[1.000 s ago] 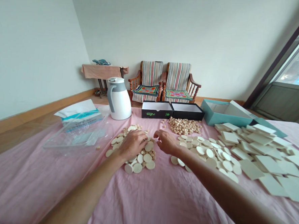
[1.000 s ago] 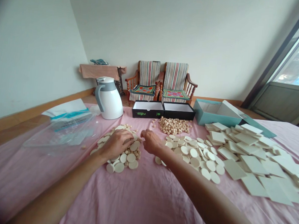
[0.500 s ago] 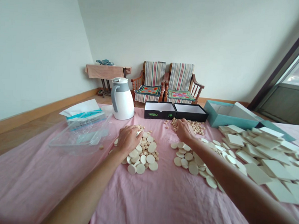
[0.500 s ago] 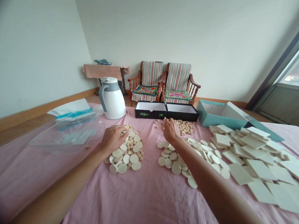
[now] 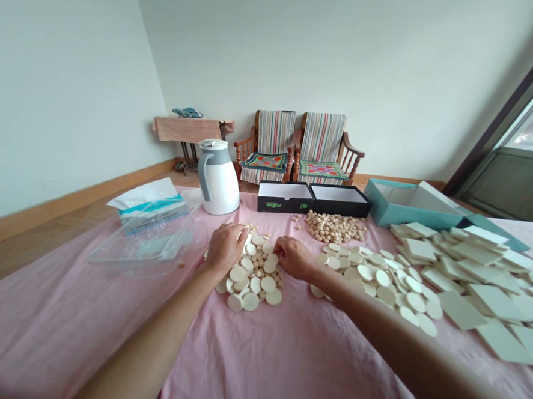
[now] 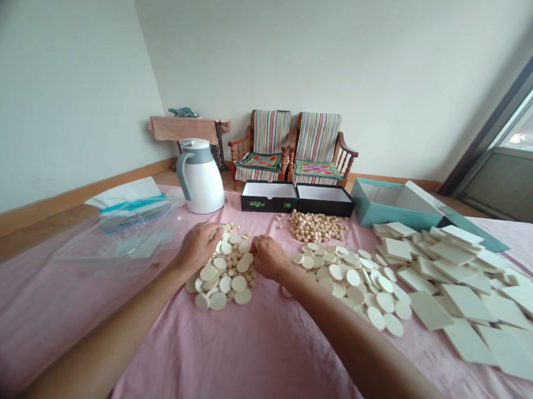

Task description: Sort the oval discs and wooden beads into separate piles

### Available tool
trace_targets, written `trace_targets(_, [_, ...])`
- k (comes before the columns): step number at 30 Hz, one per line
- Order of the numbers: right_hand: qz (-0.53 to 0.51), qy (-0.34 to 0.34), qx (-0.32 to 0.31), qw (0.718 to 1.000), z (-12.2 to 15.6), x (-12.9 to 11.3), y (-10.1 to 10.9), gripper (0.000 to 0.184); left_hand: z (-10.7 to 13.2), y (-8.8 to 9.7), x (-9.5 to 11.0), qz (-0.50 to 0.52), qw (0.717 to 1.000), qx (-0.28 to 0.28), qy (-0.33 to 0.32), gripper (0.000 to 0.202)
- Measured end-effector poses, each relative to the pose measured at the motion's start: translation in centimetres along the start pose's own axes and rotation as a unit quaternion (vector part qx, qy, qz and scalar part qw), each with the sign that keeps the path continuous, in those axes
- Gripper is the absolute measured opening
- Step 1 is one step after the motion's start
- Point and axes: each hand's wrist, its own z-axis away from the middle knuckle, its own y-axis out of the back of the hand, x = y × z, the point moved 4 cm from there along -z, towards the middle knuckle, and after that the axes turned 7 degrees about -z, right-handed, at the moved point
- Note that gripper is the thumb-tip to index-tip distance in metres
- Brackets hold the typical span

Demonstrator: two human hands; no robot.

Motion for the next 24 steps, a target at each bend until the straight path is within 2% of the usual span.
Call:
trace_targets(4, [0.047, -0.035, 0.016, 0.998, 0.1, 2.5, 1.5, 0.02, 0.1, 0.1, 0.5, 0.018, 1.0, 0.0, -0.015, 0.036])
trace_targets(10, [0.126, -0.147, 0.068, 0.979, -0.3, 8.7, 6.7, 0.023, 0.5, -0.5, 0.6, 0.016, 0.999, -0.023, -0.026, 0.027])
trace_targets(12, [0.143, -0.176, 0.095, 0.969, -0.5, 9.8, 8.2, 0.026, 0.5, -0.8, 0.5, 0.014, 0.999, -0.027, -0.023, 0.023])
trace_targets(14, [0.156, -0.184, 0.115, 0.964, -0.8, 10.0, 8.7, 0.029, 0.5, -0.9, 0.5, 0.013, 0.999, -0.03, -0.021, 0.02])
trace_targets(16, [0.154, -0.153, 0.108, 0.97, -1.4, 9.2, 8.0, 0.031, 0.5, -1.0, 0.5, 0.013, 0.999, -0.034, -0.021, 0.019])
trace_targets(19, [0.136, -0.044, 0.032, 0.989, -2.6, 7.2, 5.0, 0.038, 0.5, -0.8, 0.6, 0.012, 0.999, -0.037, -0.021, 0.018])
trace_targets(22, [0.162, 0.044, -0.055, 0.984, -3.4, 5.8, 2.1, 0.041, 0.5, -0.7, 0.7, 0.009, 0.999, -0.037, -0.02, 0.017])
trace_targets(24, [0.184, 0.05, -0.084, 0.978, -3.8, 5.9, 1.2, 0.04, 0.5, -0.7, 0.7, 0.007, 0.999, -0.036, -0.019, 0.016])
